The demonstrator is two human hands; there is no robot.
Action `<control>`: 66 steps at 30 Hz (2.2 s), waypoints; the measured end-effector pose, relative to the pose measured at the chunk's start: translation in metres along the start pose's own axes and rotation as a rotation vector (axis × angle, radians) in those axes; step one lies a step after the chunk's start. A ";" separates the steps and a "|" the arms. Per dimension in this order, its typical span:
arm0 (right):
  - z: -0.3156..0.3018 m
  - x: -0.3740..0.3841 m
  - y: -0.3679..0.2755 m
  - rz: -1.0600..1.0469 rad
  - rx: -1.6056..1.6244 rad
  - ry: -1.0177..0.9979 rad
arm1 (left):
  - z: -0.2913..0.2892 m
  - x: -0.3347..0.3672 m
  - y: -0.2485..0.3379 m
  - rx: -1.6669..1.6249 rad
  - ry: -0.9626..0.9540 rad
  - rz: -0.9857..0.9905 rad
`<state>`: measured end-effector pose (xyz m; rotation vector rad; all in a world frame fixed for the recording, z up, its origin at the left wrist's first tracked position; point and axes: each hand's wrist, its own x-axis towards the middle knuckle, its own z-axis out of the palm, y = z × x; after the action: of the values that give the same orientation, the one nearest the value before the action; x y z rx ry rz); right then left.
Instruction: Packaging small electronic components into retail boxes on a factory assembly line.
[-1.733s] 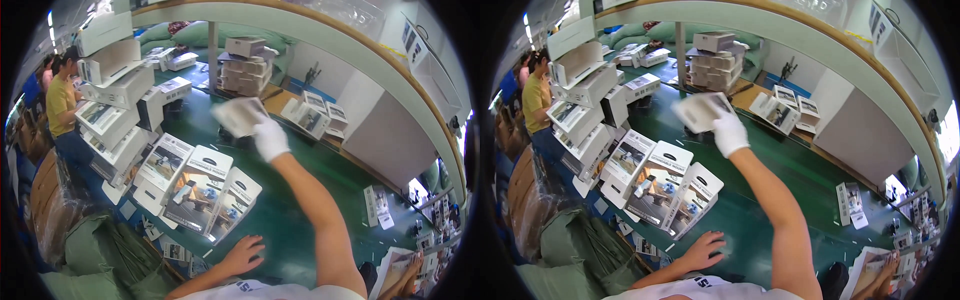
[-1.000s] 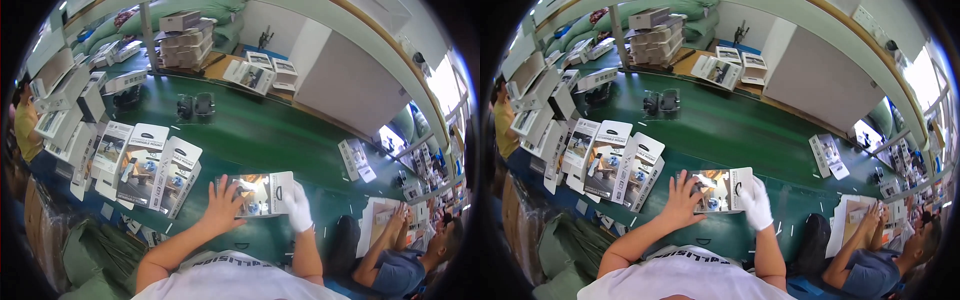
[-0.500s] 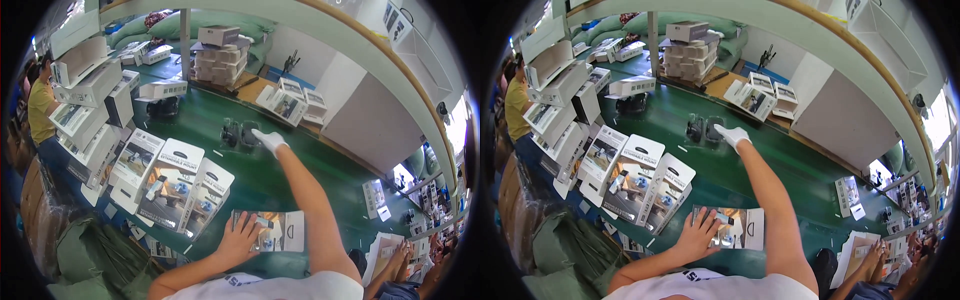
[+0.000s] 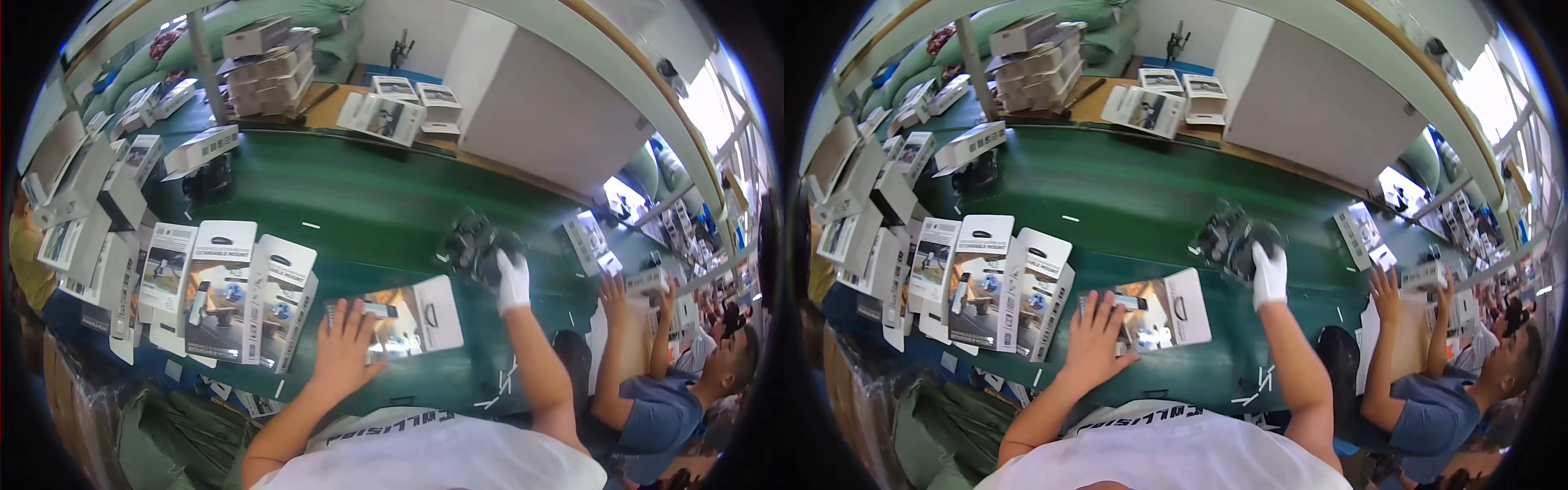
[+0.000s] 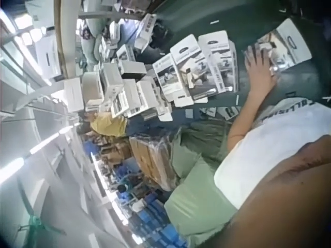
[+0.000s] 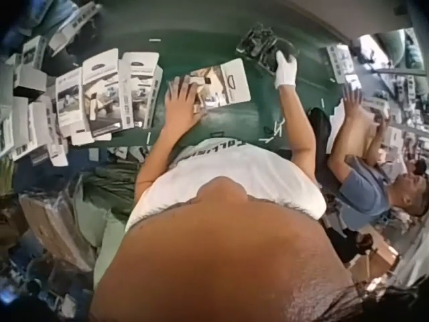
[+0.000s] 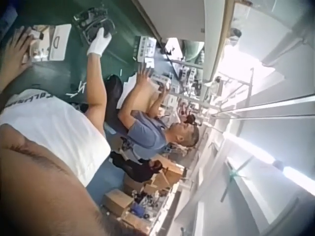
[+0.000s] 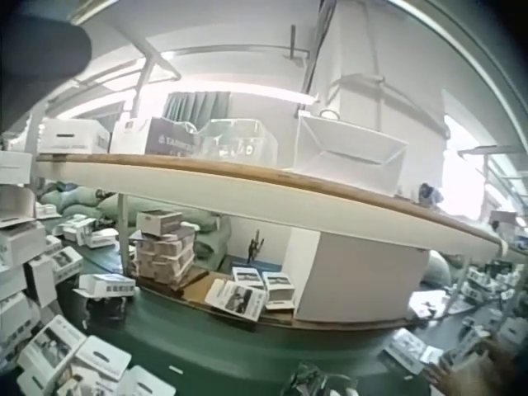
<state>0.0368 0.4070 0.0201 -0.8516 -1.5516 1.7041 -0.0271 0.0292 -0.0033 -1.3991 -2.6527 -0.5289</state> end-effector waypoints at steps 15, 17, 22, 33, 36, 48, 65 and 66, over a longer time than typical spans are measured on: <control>-0.002 -0.139 0.057 0.138 -0.636 -0.830 | -0.019 0.013 0.018 0.082 -0.162 0.230; -0.001 -0.135 0.080 -0.462 -0.867 -0.865 | -0.018 0.012 0.019 0.127 -0.148 0.182; -0.003 -0.098 0.016 0.492 -0.299 -0.870 | -0.013 -0.009 -0.016 -0.062 -0.109 0.132; -0.004 -0.081 -0.043 -0.002 -0.692 -0.573 | 0.025 0.043 0.027 -0.076 0.046 0.066; -0.021 -0.005 -0.065 -0.007 -0.794 -0.398 | 0.042 0.066 0.021 -0.625 0.242 0.130; 0.325 -0.020 -0.080 -1.386 -1.201 -0.450 | 0.033 -0.045 -0.026 -0.233 0.057 0.001; 0.165 0.013 -0.110 -0.137 -0.476 -0.433 | 0.029 -0.046 -0.025 -0.345 0.463 0.104; 0.109 0.003 -0.085 0.037 -0.248 -0.519 | 0.024 -0.039 -0.018 -0.362 0.599 0.141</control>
<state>-0.0511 0.3543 0.1135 -0.5792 -2.1365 1.8822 -0.0178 -0.0024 -0.0403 -1.2308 -2.0314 -1.2323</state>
